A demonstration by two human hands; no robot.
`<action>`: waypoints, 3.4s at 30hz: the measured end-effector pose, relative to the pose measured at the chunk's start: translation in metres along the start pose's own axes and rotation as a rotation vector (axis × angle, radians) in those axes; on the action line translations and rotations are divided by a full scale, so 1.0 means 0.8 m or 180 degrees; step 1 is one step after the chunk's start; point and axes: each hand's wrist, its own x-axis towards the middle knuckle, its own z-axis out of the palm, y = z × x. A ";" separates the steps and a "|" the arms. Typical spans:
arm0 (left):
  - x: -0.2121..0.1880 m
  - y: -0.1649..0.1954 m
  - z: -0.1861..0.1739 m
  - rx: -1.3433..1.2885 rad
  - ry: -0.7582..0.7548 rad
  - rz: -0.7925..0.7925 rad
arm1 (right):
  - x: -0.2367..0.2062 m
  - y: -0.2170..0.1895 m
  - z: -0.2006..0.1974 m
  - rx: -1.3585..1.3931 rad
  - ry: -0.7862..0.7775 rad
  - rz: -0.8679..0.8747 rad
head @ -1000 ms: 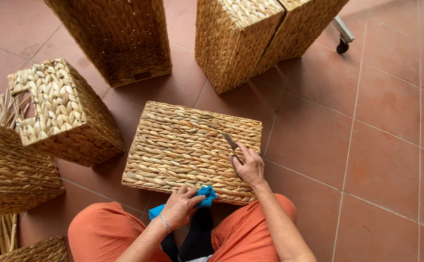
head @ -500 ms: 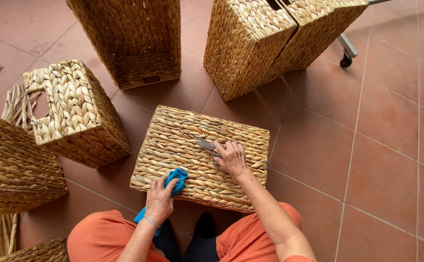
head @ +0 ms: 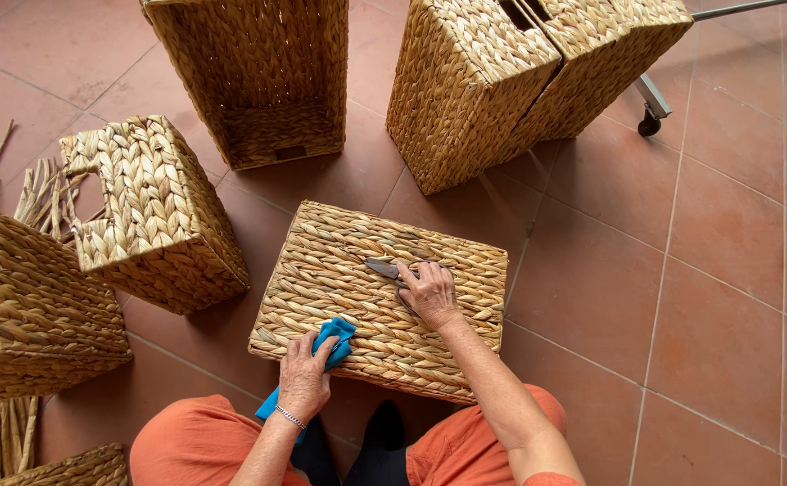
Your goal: The person sits on the floor and wipes the woven surface of a water hyacinth basket with a blue cloth, turning the basket to reach different sides. They briefly use scissors to trim stray fibers from the weave, then resume wiping the basket.
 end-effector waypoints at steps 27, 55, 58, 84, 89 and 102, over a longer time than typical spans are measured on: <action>0.000 0.005 0.005 0.0165 0.0066 -0.0071 | 0.016 0.017 -0.001 -0.0222 0.0325 -0.0551; -0.001 0.006 0.006 0.0198 0.0052 -0.0132 | 0.019 0.020 0.022 -0.0250 0.0169 -0.0534; 0.000 0.006 0.005 0.0152 0.0123 -0.0084 | 0.018 0.019 0.024 -0.0051 -0.0253 -0.0412; 0.001 0.007 0.007 0.0115 0.0137 -0.0138 | 0.000 0.038 0.021 0.0156 -0.0061 -0.0163; 0.001 0.006 0.007 0.0109 0.0209 -0.0087 | 0.012 0.025 0.025 0.0063 0.0151 -0.0347; 0.000 0.006 0.008 0.0100 0.0134 -0.0150 | 0.034 0.005 0.028 0.0691 -0.0634 0.0267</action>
